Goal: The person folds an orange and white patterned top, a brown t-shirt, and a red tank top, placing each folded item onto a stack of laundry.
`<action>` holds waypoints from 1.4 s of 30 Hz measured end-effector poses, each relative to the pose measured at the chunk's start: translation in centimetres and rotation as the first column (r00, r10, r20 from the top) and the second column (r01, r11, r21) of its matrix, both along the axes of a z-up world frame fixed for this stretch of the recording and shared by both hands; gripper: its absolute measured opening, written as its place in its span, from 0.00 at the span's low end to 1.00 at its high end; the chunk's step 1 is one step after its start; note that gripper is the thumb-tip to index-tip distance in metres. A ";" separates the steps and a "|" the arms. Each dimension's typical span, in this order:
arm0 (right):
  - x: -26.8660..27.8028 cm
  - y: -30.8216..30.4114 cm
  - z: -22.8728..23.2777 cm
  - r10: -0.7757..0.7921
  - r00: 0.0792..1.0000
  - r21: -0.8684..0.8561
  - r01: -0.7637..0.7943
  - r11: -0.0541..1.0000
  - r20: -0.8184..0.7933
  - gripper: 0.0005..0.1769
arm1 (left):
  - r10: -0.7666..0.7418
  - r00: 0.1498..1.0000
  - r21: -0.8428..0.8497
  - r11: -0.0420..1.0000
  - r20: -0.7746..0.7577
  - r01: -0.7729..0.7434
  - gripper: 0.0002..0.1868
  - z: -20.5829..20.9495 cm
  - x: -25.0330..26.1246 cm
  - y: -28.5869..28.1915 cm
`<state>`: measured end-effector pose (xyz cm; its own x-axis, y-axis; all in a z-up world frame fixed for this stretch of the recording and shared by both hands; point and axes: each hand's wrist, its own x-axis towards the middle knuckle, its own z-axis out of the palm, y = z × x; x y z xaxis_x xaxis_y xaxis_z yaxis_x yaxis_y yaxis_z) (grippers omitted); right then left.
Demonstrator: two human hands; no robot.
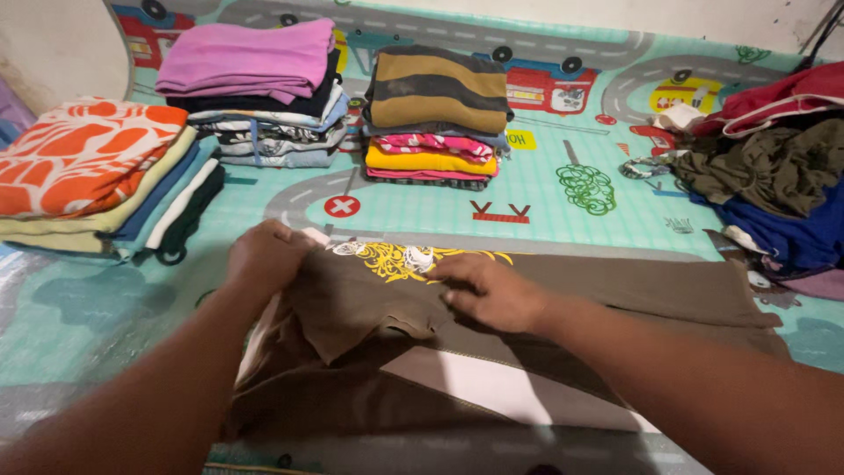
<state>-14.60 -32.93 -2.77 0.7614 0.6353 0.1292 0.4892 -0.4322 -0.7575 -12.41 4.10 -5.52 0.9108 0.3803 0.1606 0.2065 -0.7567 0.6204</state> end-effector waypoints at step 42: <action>0.5 3.4 0.1 -0.421 0.899 -0.039 0.420 0.907 -0.120 0.11 | -0.193 0.979 0.096 0.975 -0.067 0.199 0.11 2.8 -4.8 -1.6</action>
<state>-14.09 -29.49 -2.71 0.9673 0.2534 0.0116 0.1631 -0.5865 -0.7933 -17.22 2.47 -2.76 0.9748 0.1777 0.1350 0.0805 -0.8442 0.5299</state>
